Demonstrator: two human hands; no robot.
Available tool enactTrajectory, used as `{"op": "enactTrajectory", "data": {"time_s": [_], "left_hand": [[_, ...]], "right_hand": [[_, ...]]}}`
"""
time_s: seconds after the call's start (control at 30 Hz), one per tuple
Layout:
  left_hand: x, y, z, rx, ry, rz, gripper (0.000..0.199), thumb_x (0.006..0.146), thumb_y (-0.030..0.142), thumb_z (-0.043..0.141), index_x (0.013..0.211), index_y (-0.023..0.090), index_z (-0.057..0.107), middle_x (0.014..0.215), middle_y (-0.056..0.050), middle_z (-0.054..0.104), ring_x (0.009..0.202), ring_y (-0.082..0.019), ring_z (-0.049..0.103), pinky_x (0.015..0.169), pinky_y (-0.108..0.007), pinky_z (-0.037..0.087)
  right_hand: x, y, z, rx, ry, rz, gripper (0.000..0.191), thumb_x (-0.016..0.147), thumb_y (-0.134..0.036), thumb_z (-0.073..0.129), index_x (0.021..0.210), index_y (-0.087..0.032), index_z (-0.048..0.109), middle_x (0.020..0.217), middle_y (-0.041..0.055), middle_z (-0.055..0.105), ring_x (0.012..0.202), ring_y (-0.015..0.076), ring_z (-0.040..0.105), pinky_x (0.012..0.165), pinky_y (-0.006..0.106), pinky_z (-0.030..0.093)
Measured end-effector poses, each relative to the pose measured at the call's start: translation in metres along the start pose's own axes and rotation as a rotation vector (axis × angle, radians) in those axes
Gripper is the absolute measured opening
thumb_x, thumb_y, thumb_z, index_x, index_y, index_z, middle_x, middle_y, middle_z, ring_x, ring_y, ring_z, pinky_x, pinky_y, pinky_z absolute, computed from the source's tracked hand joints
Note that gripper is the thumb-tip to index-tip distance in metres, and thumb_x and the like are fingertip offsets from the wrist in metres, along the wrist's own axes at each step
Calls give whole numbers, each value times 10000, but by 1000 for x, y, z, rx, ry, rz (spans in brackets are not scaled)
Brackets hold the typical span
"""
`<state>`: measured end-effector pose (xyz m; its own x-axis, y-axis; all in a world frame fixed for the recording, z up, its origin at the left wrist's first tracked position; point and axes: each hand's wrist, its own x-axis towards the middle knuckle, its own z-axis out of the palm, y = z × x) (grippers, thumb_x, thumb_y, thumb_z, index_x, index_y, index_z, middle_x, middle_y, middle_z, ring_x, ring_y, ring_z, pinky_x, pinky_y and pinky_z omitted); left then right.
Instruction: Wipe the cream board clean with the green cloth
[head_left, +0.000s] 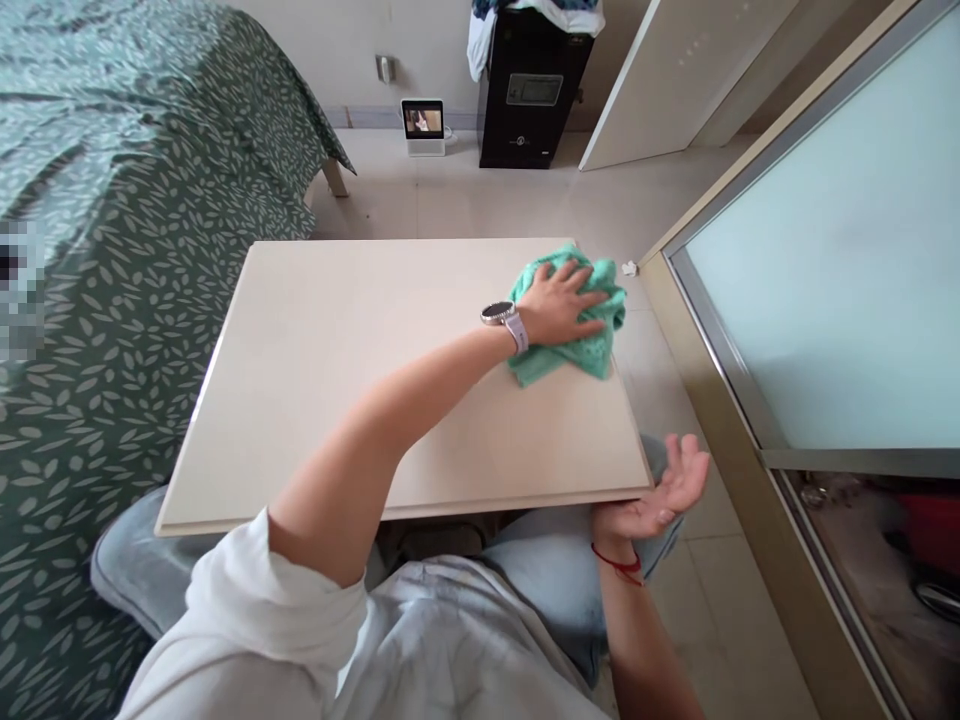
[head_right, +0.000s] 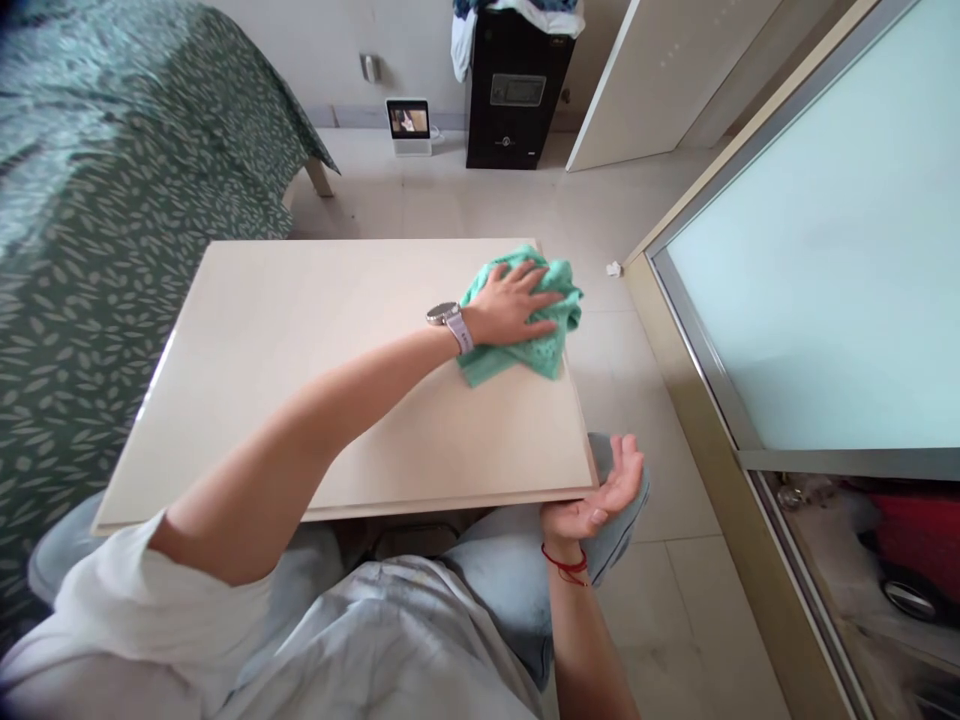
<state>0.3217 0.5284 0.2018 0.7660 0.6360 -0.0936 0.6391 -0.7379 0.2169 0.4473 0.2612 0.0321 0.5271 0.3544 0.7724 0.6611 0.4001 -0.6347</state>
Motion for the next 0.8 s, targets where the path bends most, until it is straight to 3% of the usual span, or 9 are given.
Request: {"op": "enactTrajectory", "data": {"time_s": [0.17,0.33,0.43,0.6,0.7,0.8], "left_hand": [[25,-42,-14,-48,85,-191,762,1299,534,510,2012,267,470,2066,-187,293,1957,-443,184,1556,-677,156],[4,-66,-19,-42,142,-321,761,1273,512,505,1982,236,527,2034,-208,356,1931,-459,245,1548,-667,181],[-34,-106,-25,-16,180,-463,778,1268,534,474,1978,219,530,1992,-225,425,1892,-464,326,1541,-662,206],[-132,-185,-37,62,192,-806,787,1294,572,408,1942,146,542,1920,-249,500,1854,-442,387,1519,-665,262],[-187,-208,-42,70,227,-993,761,1301,509,331,1952,156,508,1936,-224,467,1879,-378,329,1547,-630,203],[-220,-216,-43,54,266,-1094,782,1279,508,317,1946,149,513,1969,-229,421,1902,-391,288,1546,-665,203]], "right_hand": [[-2,-2,-1,-2,16,49,736,1267,-492,268,1864,-260,630,1744,185,712,1584,453,711,1382,899,447],[0,0,1,-27,26,52,723,1244,-490,310,1812,-233,676,1646,192,754,1446,442,767,1287,867,533],[0,4,2,-25,42,36,730,1230,-513,326,1785,-213,692,1613,199,764,1415,448,778,1257,860,554],[0,11,4,-42,74,62,747,1186,-594,347,1681,-189,732,1527,219,780,1349,462,811,1202,840,612],[3,14,5,-80,81,93,776,1148,-669,349,1612,-179,732,1468,246,781,1292,475,827,1157,823,645],[5,14,6,-116,91,132,817,1126,-731,300,1556,-179,720,1406,251,776,1220,473,838,1110,811,669]]}}
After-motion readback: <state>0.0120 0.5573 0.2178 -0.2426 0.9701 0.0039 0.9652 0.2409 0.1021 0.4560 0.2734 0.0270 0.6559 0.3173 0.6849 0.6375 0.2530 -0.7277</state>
